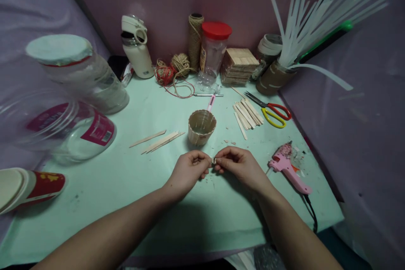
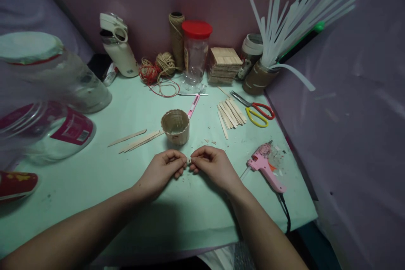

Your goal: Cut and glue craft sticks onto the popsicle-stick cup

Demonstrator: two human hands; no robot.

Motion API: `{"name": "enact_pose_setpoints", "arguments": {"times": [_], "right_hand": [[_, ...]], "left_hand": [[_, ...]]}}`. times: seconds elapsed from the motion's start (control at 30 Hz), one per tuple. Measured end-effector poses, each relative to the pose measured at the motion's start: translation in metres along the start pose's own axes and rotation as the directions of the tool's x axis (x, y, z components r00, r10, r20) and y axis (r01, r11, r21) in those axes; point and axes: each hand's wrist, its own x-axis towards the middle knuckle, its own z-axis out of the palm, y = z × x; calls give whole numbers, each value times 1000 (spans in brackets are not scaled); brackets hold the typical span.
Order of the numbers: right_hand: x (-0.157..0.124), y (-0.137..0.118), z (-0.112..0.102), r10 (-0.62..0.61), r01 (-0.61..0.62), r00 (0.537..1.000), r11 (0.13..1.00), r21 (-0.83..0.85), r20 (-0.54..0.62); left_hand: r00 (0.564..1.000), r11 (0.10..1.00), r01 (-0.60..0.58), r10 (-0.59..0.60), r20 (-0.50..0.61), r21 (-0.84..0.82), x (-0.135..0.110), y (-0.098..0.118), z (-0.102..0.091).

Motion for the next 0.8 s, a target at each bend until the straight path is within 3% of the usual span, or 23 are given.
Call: {"name": "enact_pose_setpoints", "arguments": {"times": [0.8], "right_hand": [[-2,3,3,-69,67,997,997,-40,-46]], "left_hand": [[1000,994,22,-21,14,-105,3,0,1]]}}
